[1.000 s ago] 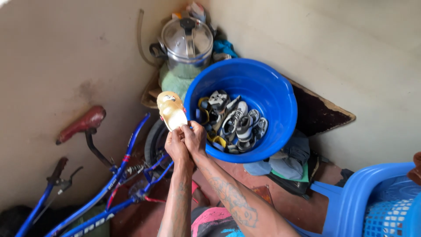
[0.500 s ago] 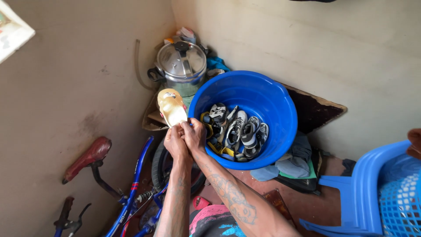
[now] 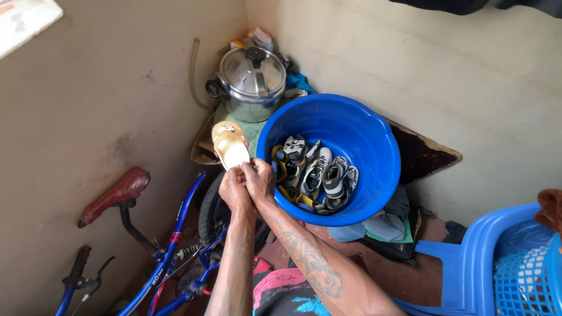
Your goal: Picking up various shoes and sandals from a rack and floor and placing them into a blue plastic tub.
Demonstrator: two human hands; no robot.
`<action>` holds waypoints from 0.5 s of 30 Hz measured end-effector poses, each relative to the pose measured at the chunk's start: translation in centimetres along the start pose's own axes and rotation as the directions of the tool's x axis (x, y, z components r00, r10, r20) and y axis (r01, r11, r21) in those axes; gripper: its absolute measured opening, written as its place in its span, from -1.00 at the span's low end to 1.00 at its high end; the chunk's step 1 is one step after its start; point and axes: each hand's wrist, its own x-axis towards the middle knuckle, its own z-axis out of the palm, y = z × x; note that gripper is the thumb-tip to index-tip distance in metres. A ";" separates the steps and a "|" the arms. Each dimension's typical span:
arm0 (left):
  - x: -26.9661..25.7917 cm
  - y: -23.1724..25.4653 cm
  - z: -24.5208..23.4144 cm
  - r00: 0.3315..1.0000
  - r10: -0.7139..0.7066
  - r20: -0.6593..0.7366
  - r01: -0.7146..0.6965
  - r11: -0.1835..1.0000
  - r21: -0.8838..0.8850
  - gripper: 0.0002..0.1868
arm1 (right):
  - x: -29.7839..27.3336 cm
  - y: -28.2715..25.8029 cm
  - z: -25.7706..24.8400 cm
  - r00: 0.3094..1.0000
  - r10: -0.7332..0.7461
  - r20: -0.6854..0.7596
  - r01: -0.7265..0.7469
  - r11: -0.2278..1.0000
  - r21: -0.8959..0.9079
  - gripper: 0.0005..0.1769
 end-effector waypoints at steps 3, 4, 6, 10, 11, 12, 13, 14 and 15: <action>1.1 -0.6 -1.0 0.999 0.016 -0.031 -0.016 1.000 0.005 -0.77 | 0.5 1.2 0.9 0.998 0.055 0.033 -0.056 0.997 0.045 -0.73; 1.4 -0.7 -1.4 0.999 0.022 -0.043 -0.022 1.000 0.005 -0.77 | 0.5 1.5 1.2 0.997 0.059 0.045 -0.061 0.997 0.047 -0.73; 2.3 -1.0 -1.7 0.998 0.021 -0.064 -0.021 1.000 0.010 -0.78 | 1.1 2.0 1.5 0.995 0.078 0.062 -0.082 0.994 0.067 -0.73; 2.0 -0.6 0.0 0.998 0.007 -0.065 -0.006 1.000 0.016 -0.78 | 2.5 2.4 0.6 0.994 0.084 0.071 -0.088 0.995 0.051 -0.75; 2.3 -1.2 0.3 0.999 -0.018 -0.039 0.019 1.000 0.024 -0.77 | 3.0 2.5 0.1 0.987 0.143 0.073 -0.150 0.982 0.111 -0.74; 2.7 -1.8 0.6 0.999 -0.044 -0.014 0.044 0.999 0.031 -0.77 | 3.5 2.6 -0.4 0.976 0.201 0.078 -0.212 0.962 0.171 -0.73; 2.1 -1.2 1.6 0.998 -0.056 -0.019 0.056 0.998 0.035 -0.77 | 4.0 2.5 -1.0 0.974 0.213 0.072 -0.223 0.960 0.167 -0.73; 1.4 -0.6 2.7 0.993 -0.114 -0.007 0.114 0.990 0.080 -0.78 | 4.5 2.4 -1.7 0.971 0.235 0.048 -0.239 0.954 0.182 -0.73; 0.6 -0.1 3.7 0.985 -0.173 0.004 0.171 0.977 0.125 -0.80 | 4.8 2.2 -2.5 0.966 0.256 0.022 -0.256 0.947 0.196 -0.72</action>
